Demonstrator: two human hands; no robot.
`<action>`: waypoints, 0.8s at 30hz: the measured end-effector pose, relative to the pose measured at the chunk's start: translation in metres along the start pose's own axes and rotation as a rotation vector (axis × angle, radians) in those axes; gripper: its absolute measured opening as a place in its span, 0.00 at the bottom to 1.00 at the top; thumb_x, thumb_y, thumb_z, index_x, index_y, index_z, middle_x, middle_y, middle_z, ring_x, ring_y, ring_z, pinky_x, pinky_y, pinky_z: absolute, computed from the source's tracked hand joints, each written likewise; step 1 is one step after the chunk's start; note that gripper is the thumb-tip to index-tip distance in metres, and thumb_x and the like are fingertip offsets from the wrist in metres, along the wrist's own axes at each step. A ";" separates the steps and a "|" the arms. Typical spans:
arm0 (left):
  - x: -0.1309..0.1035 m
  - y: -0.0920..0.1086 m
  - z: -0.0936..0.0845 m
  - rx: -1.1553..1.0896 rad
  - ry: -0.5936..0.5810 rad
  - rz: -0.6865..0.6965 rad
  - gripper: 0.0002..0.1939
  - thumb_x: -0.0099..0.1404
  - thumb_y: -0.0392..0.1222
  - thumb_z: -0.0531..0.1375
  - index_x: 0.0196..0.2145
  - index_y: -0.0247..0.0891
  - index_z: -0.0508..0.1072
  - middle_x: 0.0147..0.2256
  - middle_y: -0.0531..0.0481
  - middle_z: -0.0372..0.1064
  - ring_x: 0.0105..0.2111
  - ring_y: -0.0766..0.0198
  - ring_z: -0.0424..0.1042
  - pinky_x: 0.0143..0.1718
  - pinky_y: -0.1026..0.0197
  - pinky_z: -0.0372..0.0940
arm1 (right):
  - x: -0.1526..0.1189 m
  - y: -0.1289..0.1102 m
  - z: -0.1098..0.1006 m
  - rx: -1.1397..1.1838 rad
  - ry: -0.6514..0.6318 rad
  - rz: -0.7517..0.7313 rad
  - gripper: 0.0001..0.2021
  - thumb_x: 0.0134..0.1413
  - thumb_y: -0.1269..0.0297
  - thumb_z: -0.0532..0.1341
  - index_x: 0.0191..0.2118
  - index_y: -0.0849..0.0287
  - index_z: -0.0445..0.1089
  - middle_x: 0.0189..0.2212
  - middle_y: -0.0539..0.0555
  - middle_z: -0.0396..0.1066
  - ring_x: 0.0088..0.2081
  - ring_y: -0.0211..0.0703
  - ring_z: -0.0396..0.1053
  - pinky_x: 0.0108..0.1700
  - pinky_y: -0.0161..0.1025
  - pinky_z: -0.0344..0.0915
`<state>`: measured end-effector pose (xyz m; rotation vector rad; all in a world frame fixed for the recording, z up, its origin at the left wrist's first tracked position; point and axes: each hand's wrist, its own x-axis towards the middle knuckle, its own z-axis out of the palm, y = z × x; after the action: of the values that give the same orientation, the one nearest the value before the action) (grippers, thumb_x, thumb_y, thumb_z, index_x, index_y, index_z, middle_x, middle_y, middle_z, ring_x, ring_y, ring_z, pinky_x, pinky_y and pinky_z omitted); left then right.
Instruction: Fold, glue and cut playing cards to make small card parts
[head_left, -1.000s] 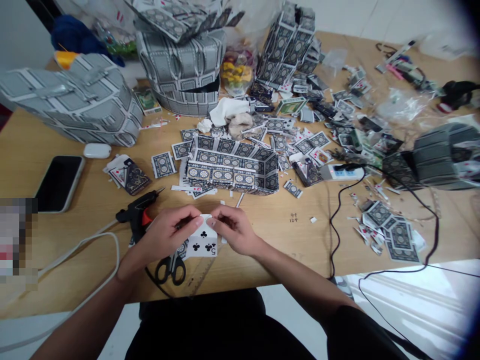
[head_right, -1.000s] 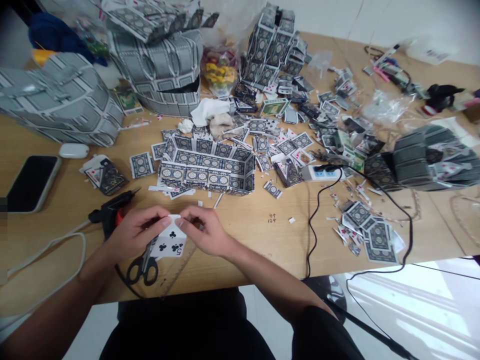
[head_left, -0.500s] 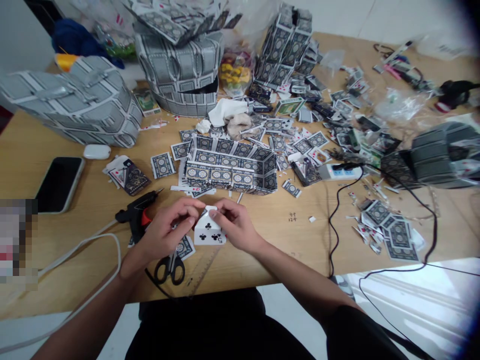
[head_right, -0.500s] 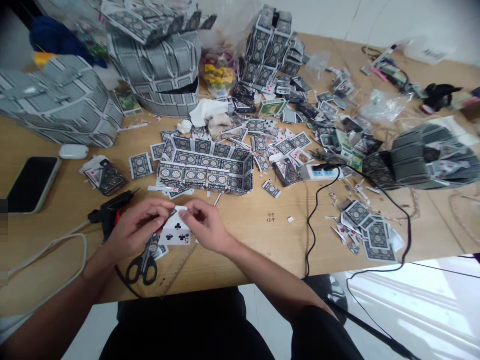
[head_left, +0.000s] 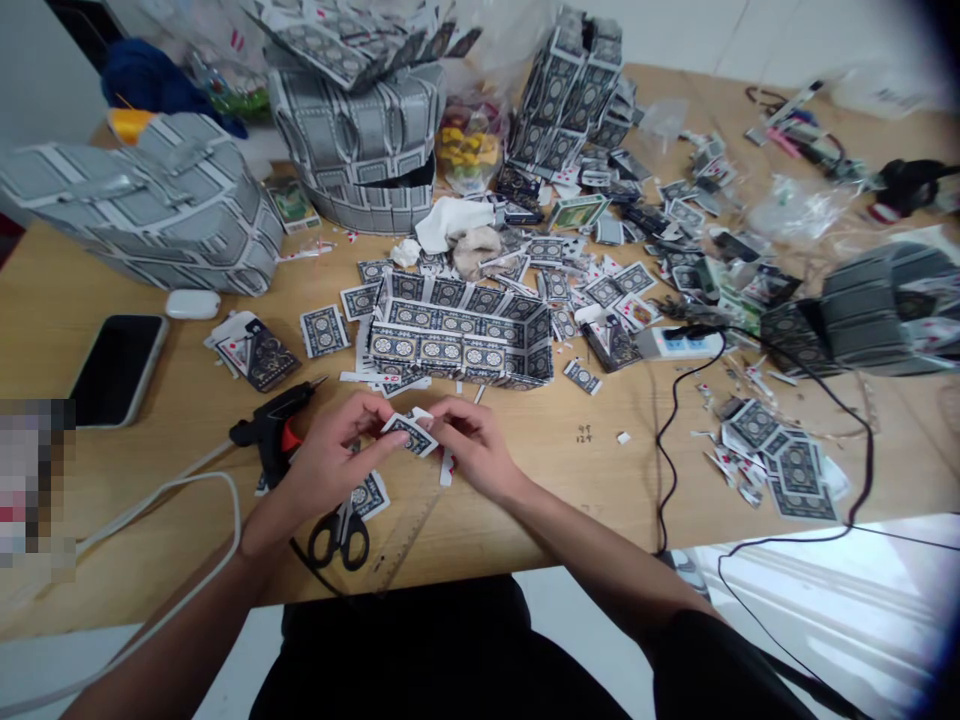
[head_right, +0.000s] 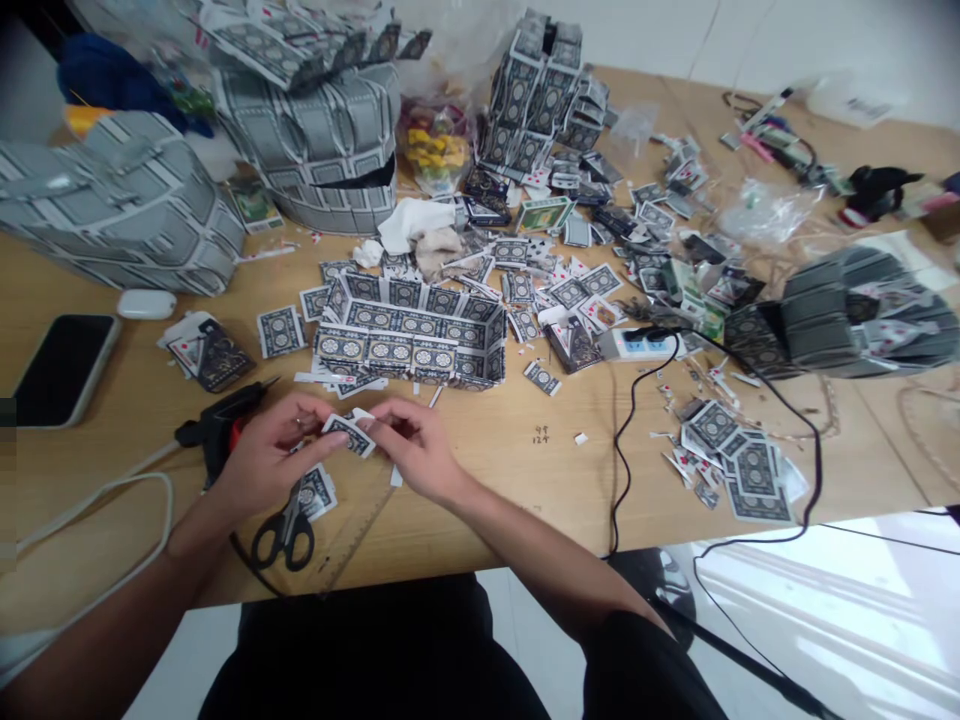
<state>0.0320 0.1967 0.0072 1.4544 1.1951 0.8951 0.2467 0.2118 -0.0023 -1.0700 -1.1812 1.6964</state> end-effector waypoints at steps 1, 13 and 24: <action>0.000 0.000 0.000 -0.011 0.008 -0.009 0.09 0.71 0.43 0.68 0.42 0.41 0.71 0.36 0.53 0.76 0.36 0.63 0.79 0.39 0.63 0.72 | 0.000 0.000 -0.001 0.003 -0.013 0.001 0.25 0.60 0.37 0.71 0.32 0.57 0.76 0.23 0.48 0.71 0.24 0.37 0.63 0.27 0.36 0.60; 0.001 0.003 0.000 -0.056 -0.016 -0.005 0.12 0.71 0.44 0.69 0.49 0.40 0.75 0.34 0.54 0.76 0.34 0.64 0.77 0.37 0.64 0.71 | -0.002 0.004 0.000 -0.142 -0.074 -0.066 0.26 0.62 0.37 0.71 0.33 0.58 0.74 0.24 0.47 0.67 0.24 0.35 0.56 0.26 0.35 0.52; 0.003 0.003 -0.002 -0.022 0.044 0.011 0.13 0.70 0.44 0.70 0.51 0.40 0.79 0.25 0.59 0.69 0.24 0.67 0.71 0.26 0.67 0.66 | -0.001 0.008 0.001 0.049 -0.085 -0.011 0.23 0.63 0.39 0.72 0.36 0.57 0.74 0.25 0.47 0.72 0.23 0.35 0.66 0.25 0.33 0.62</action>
<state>0.0311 0.1999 0.0105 1.4316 1.2072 0.9499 0.2445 0.2088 -0.0095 -0.9687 -1.1900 1.7688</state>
